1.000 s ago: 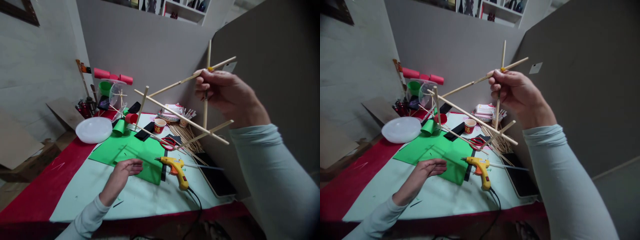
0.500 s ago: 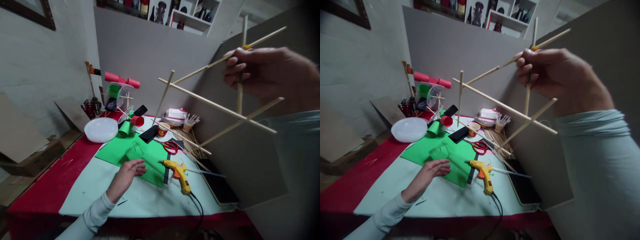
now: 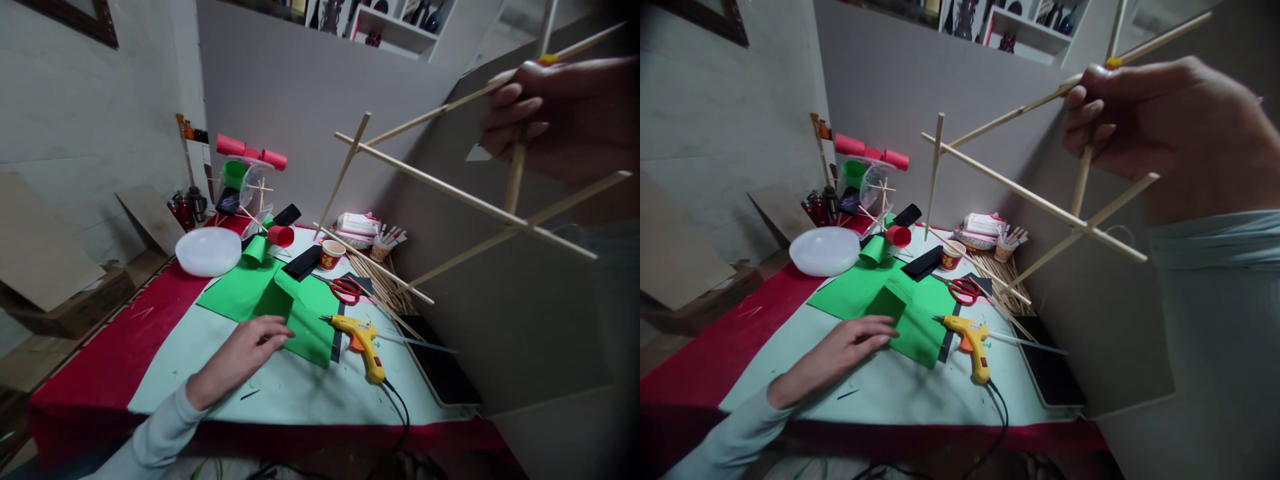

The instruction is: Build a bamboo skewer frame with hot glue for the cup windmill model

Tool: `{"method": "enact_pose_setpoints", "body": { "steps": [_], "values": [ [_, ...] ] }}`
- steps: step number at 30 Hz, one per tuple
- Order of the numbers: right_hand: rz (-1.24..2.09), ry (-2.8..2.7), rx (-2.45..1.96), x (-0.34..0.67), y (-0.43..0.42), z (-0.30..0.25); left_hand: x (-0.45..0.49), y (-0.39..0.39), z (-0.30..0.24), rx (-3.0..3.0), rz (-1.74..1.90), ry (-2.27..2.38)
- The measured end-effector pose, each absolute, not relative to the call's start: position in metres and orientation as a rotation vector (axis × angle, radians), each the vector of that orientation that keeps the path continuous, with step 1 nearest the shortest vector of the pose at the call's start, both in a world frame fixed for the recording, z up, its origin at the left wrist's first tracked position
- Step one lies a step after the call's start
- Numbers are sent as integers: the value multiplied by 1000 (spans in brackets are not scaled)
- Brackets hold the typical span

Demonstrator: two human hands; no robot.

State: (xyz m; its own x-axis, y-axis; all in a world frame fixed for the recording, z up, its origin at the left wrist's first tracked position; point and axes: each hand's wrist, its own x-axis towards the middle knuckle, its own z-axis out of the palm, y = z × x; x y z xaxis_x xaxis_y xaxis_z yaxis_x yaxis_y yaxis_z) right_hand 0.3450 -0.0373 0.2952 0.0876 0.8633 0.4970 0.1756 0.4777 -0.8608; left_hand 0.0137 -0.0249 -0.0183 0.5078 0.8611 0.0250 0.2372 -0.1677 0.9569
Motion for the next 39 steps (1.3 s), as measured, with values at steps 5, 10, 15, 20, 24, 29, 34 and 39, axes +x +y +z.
{"method": "enact_pose_setpoints", "body": {
  "steps": [5,10,15,20,24,29,34,39],
  "values": [
    [797,-1288,-1119,318,-40,282,-11,-7,9,1805,934,1120],
    [778,-1244,-1137,300,-39,275,15,21,27,1752,1049,1097],
    [759,-1238,-1148,293,-39,271,49,30,36,1722,926,868],
    [680,-1232,-1222,294,-39,272,55,45,14,1707,912,851],
    [645,-1235,-1274,296,-39,274,53,60,-13,1762,847,922],
    [635,-1206,-1298,298,-39,278,44,73,-36,1972,757,1009],
    [653,-1235,-1257,298,-44,282,34,81,-52,2141,647,1116],
    [468,-1274,-1207,303,-51,292,34,75,-53,2259,635,1095]
  ]
}}
